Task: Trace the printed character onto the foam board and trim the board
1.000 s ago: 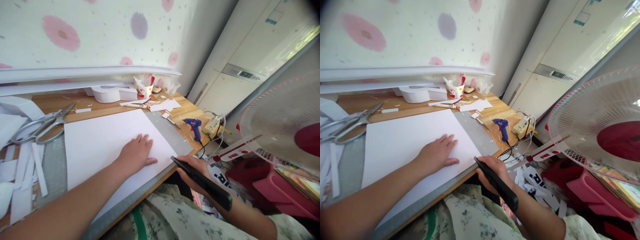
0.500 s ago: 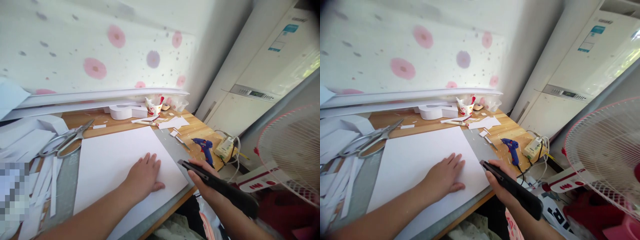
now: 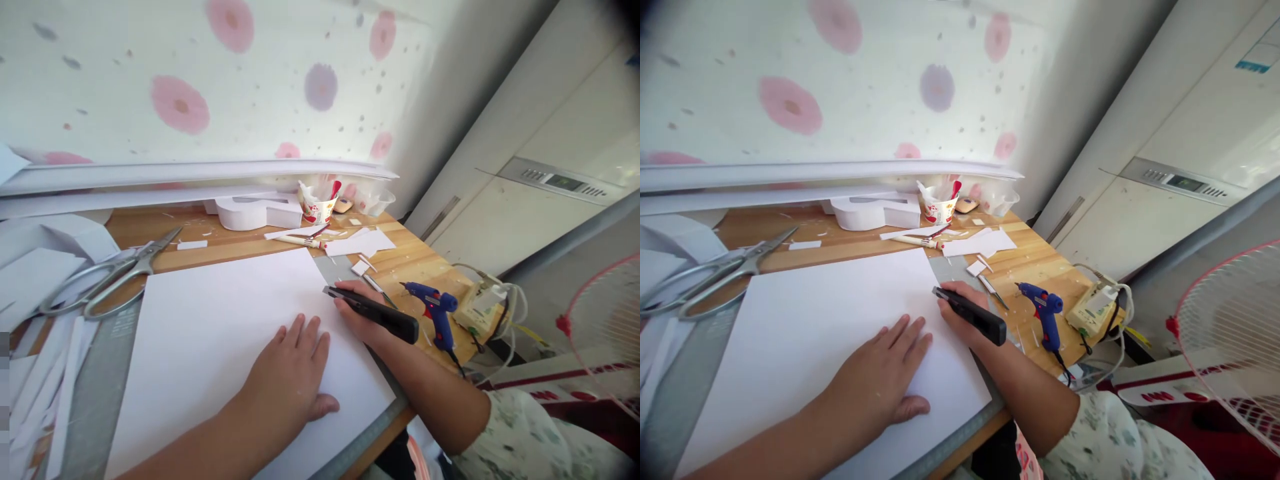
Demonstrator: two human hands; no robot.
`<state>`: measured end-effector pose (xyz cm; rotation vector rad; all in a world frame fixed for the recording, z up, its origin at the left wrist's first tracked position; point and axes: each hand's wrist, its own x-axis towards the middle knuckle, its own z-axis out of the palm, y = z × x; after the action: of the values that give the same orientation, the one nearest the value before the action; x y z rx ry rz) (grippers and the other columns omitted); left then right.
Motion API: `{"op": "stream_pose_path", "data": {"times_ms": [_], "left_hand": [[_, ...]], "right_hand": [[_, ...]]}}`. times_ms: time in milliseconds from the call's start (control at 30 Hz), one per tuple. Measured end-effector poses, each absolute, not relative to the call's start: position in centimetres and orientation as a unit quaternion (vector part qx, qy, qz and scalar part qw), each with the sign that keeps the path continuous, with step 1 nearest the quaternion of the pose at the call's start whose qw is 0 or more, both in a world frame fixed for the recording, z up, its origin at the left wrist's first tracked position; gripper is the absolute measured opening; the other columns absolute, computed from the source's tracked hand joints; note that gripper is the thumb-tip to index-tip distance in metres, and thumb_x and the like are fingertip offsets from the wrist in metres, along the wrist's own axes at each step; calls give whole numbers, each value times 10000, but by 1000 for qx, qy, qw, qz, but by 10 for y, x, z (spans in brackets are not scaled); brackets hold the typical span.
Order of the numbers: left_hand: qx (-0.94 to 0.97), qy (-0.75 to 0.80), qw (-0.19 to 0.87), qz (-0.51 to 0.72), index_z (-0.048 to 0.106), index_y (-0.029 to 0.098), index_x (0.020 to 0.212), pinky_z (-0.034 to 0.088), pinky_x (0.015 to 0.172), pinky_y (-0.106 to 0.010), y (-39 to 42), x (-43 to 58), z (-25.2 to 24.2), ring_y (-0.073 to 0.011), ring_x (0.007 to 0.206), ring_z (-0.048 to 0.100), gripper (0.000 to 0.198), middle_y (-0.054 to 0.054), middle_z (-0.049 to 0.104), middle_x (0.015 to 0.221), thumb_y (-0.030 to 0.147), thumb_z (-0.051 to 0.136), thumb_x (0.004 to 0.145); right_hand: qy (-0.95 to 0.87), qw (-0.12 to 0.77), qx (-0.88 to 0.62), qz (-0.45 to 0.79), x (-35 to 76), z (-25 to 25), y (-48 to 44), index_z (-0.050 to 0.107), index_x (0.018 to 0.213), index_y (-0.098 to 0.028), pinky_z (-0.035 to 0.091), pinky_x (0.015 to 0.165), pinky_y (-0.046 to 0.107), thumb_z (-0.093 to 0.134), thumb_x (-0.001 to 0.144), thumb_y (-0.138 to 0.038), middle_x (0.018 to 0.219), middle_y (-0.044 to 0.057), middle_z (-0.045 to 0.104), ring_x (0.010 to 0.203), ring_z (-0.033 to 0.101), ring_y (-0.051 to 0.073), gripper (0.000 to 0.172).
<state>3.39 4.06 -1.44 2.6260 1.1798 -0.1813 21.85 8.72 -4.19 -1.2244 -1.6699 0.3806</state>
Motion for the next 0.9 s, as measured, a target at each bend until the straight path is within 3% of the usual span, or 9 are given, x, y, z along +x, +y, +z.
{"op": "stream_pose_path", "data": {"times_ms": [300, 600, 900], "left_hand": [[905, 399, 140, -56, 348, 141, 1418, 255, 1072, -584, 40, 33, -24, -399, 1381, 152, 850, -216, 211, 1500, 635, 551, 757], [908, 391, 139, -50, 349, 120, 1416, 260, 1062, -599, 39, 33, -25, -412, 1375, 152, 856, -232, 214, 1490, 654, 516, 768], [913, 397, 92, -12, 376, 124, 1403, 301, 1037, -599, 36, 33, -34, -424, 1357, 209, 877, -229, 254, 1477, 689, 511, 746]], "right_hand": [[-699, 489, -501, 145, 220, -46, 91, 642, 957, -228, 554, 753, 320, 622, 760, -218, 903, 32, 711, 814, 673, 181, 198], [-716, 466, -499, 144, 219, -41, 87, 654, 1001, -219, 541, 788, 307, 608, 782, -184, 953, 55, 706, 844, 671, 182, 226], [-718, 463, -499, 143, 218, -43, 89, 659, 969, -221, 551, 735, 301, 633, 764, -218, 879, 31, 713, 777, 673, 177, 207]]}}
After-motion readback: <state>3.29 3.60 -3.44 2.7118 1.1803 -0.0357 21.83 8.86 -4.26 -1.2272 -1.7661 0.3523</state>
